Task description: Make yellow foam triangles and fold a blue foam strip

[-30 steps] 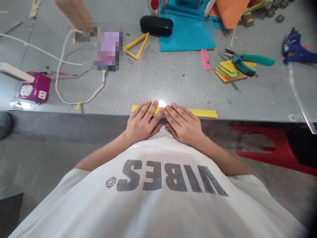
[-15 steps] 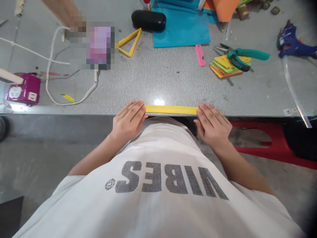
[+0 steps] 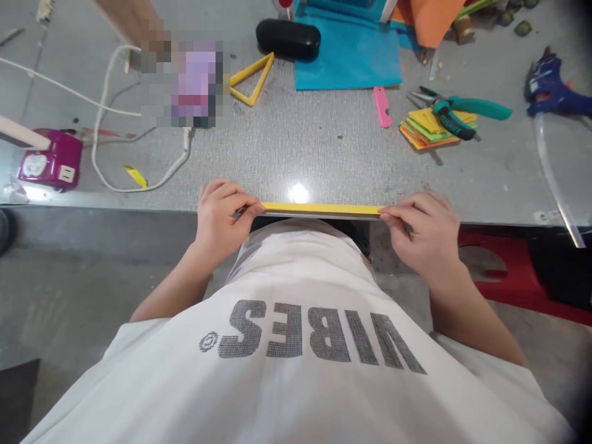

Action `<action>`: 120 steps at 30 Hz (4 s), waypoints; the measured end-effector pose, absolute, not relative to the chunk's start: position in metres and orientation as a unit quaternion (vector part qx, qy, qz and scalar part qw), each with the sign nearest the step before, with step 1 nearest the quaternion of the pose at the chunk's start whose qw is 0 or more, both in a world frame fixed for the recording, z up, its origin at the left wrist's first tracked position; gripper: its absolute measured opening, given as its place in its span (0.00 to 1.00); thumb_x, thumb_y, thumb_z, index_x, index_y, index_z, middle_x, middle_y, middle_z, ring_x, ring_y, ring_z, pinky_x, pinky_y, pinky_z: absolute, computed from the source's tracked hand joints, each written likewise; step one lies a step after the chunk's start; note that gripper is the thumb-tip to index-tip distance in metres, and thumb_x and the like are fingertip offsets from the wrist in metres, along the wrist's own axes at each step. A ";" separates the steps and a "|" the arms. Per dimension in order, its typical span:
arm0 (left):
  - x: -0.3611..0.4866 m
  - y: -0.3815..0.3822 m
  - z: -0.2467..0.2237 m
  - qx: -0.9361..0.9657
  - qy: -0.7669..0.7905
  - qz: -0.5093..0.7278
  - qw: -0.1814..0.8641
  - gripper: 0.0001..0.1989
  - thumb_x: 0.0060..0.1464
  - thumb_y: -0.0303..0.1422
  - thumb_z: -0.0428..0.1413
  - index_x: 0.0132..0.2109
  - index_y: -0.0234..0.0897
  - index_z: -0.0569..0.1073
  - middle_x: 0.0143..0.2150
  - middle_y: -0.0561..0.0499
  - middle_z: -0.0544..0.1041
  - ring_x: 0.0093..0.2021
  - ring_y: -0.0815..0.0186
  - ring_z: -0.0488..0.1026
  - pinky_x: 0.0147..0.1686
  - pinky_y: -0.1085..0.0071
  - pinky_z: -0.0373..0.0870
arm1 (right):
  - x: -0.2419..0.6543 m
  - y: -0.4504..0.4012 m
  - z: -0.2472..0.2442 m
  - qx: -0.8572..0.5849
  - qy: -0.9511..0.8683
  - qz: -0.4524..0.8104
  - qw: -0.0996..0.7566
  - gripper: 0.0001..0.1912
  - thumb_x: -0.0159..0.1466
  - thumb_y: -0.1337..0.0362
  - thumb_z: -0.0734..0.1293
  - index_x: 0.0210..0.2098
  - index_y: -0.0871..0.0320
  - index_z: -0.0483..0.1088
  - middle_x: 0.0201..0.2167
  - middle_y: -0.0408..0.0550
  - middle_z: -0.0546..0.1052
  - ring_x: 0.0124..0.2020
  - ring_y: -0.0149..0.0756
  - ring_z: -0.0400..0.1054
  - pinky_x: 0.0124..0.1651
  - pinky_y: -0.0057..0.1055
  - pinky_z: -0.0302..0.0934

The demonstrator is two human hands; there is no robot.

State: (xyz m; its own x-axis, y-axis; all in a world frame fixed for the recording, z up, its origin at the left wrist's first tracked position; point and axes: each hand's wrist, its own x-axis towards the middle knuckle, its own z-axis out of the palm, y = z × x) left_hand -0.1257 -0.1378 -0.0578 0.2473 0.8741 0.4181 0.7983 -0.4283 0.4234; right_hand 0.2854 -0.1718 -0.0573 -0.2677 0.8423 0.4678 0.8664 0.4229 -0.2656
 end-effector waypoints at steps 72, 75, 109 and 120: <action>-0.097 -0.046 0.044 0.789 0.340 0.035 0.511 0.19 0.66 0.54 0.65 0.51 0.46 0.88 0.31 0.50 0.87 0.27 0.59 0.82 0.32 0.65 0.77 | 0.246 -0.054 0.023 -0.483 -0.722 0.306 0.390 0.23 0.68 0.41 0.79 0.33 0.53 0.77 0.21 0.42 0.75 0.19 0.32 0.65 0.22 0.33 0.57; -0.072 -0.006 0.047 0.715 0.283 0.077 0.634 0.24 0.68 0.56 0.63 0.46 0.39 0.88 0.29 0.45 0.85 0.26 0.60 0.81 0.33 0.64 0.78 | 0.233 -0.009 0.038 -0.445 -0.694 0.392 0.408 0.25 0.61 0.41 0.85 0.30 0.53 0.76 0.15 0.38 0.70 0.15 0.28 0.58 0.19 0.30 0.51; -0.029 0.010 -0.014 0.603 0.446 0.269 0.604 0.14 0.77 0.27 0.52 0.41 0.35 0.78 0.20 0.58 0.69 0.16 0.75 0.63 0.20 0.77 0.59 | 0.224 0.024 0.019 -0.538 -0.456 0.493 0.509 0.14 0.71 0.58 0.82 0.36 0.58 0.78 0.27 0.45 0.81 0.23 0.28 0.70 0.28 0.29 0.66; -0.031 0.016 -0.010 0.569 0.462 0.263 0.627 0.15 0.78 0.27 0.51 0.39 0.37 0.74 0.19 0.55 0.75 0.17 0.72 0.68 0.22 0.76 0.62 | 0.504 0.060 0.060 -0.816 -0.572 -0.056 0.069 0.23 0.78 0.71 0.70 0.69 0.74 0.77 0.59 0.80 0.83 0.56 0.38 0.79 0.51 0.43 0.60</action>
